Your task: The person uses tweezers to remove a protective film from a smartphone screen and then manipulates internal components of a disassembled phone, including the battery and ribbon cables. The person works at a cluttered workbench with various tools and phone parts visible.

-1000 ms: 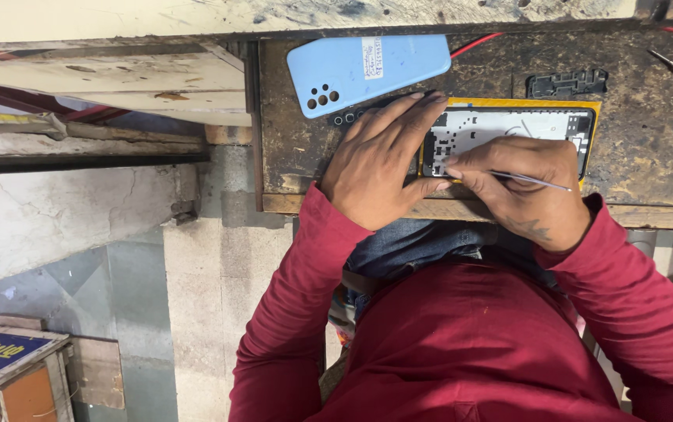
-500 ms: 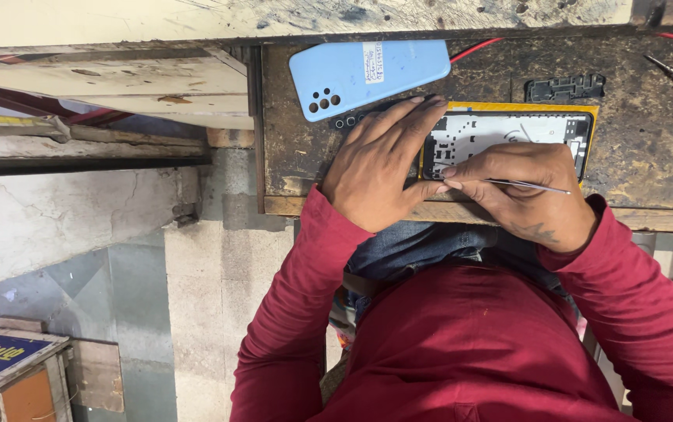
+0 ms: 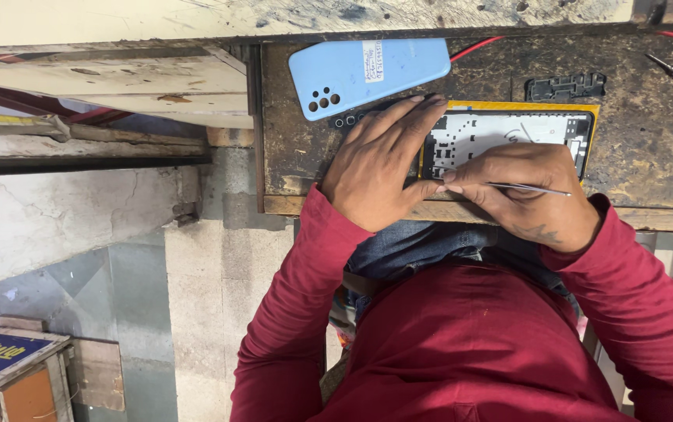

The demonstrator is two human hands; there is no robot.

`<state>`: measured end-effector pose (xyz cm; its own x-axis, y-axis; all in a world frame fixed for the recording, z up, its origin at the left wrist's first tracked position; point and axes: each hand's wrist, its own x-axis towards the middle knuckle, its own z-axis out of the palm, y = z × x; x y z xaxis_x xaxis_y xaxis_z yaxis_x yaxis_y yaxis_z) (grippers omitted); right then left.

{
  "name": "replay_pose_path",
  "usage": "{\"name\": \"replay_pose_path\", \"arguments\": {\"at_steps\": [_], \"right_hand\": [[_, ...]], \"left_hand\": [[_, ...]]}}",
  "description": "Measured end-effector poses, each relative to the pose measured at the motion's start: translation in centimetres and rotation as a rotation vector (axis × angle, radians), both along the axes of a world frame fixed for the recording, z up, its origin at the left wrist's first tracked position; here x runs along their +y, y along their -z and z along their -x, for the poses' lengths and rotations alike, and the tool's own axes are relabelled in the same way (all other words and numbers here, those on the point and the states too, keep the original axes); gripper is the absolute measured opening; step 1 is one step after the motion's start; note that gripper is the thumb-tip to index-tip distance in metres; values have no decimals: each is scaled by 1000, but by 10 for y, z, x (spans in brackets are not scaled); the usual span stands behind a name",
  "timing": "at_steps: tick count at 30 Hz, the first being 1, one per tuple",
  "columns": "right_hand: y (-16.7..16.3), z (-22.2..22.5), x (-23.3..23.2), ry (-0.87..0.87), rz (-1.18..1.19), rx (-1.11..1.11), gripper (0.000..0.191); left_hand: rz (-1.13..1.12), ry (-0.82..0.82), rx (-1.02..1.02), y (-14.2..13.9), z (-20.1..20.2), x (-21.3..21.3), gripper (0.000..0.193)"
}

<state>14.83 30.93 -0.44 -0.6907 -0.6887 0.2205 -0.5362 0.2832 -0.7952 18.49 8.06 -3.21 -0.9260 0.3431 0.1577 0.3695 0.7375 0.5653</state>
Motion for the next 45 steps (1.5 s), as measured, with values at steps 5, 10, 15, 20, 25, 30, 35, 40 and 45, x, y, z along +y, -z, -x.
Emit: {"name": "replay_pose_path", "arguments": {"at_steps": [5, 10, 15, 20, 25, 30, 35, 40, 45], "right_hand": [[2, -3, -2, 78, -17, 18, 11], [2, -2, 0, 38, -27, 5, 11], [2, -4, -1, 83, -35, 8, 10], [1, -1, 0, 21, -12, 27, 12], [1, -4, -2, 59, -18, 11, 11], [1, -2, -1, 67, -17, 49, 10], [1, -2, -1, 34, -13, 32, 11], [2, -4, -2, 101, -35, 43, 8], [0, -1, -1, 14, -14, 41, 9]], "left_hand": [[-5, -5, -9, 0, -1, 0, 93], [-1, -1, 9, 1, 0, 0, 92], [8, -7, 3, 0, -2, 0, 93], [-3, -4, 6, -1, -1, 0, 93], [8, -7, 6, -1, -2, 1, 93], [-10, -4, 14, -1, -1, 1, 93], [-3, -2, 10, -1, -2, 1, 93], [-1, -8, 3, -1, -1, 2, 94], [2, -10, -2, -2, -1, 2, 93]]}}
